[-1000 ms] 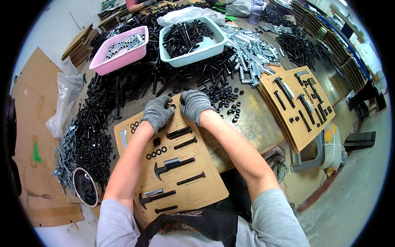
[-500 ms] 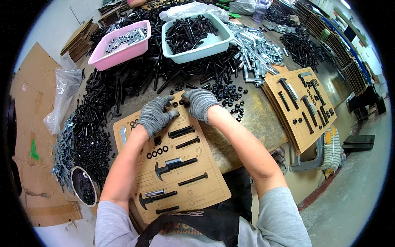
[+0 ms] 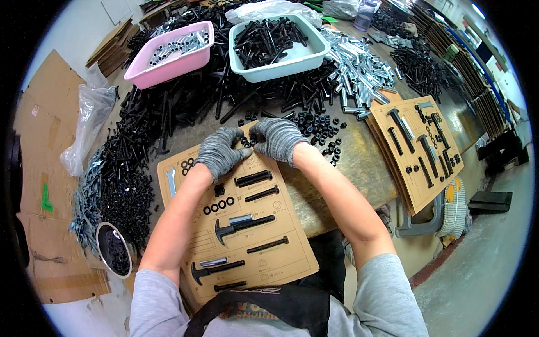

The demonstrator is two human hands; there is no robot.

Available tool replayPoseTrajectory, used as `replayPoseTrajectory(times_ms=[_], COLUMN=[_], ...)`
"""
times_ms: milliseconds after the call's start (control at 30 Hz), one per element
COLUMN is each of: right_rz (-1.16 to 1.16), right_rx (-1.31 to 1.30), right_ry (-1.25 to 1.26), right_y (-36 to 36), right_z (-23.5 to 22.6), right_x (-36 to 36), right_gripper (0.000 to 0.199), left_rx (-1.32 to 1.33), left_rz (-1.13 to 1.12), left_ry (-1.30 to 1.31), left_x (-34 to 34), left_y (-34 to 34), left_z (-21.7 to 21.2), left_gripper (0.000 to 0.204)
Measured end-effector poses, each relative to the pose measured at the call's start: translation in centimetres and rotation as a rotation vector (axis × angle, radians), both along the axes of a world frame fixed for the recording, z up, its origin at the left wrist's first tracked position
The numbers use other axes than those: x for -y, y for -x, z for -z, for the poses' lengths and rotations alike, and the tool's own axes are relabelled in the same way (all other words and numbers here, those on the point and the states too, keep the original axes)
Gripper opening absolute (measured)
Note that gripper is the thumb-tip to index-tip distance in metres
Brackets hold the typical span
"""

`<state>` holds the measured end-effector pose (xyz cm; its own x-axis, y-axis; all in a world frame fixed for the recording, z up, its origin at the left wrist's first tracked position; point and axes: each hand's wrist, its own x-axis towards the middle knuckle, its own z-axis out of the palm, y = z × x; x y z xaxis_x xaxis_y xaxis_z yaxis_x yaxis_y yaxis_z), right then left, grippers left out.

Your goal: The person assembles hardware kits by picking various metal parts from bins and placing them onto a cardboard template. They arrange bolts, nuts, washers, and tools like hammers and wrenches into designated slots on the board, completing one kit before moving to the next.

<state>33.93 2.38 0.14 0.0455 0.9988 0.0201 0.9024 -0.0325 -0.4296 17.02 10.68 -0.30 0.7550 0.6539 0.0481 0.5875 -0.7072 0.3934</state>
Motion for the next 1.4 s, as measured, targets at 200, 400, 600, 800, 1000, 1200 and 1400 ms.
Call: replayPoseTrajectory(times_ms=[200,400,600,800,1000,1200,1400], right_rz=[-0.023,0.051,0.465,0.167,0.081,0.328,0.502], right_rx=[-0.043,-0.124,-0.148,-0.019,0.129,0.022,0.02], right_ry=[-0.053,-0.221,-0.38,-0.273,-0.054,-0.184,-0.195], right_y=[-0.3,0.2,-8.4,-10.7,-9.8,-8.2,-7.9], right_z=[0.6,-0.4,0.7,1.2,0.3,1.7,2.7], right_x=[0.1,2.0,13.3,16.5,16.2,18.6,18.7], right_gripper=[0.028,0.035,0.016,0.017,0.019,0.022,0.03], left_rx=[0.032,0.087,0.352,0.614,0.643,0.763,0.78], left_rz=[0.038,0.018,-0.131,-0.316,-0.537,-0.765,-0.809], left_ry=[0.046,0.112,0.298,0.448,0.256,0.404,0.293], left_x=[-0.4,-0.3,-0.4,-0.9,3.6,7.4,8.3], left_y=[-0.5,0.8,5.8,16.1,24.3,28.9,30.1], left_z=[0.1,-0.8,-4.2,-2.2,0.8,4.6,7.1], left_gripper=[0.044,0.051,0.056,0.043,0.037,0.025,0.02])
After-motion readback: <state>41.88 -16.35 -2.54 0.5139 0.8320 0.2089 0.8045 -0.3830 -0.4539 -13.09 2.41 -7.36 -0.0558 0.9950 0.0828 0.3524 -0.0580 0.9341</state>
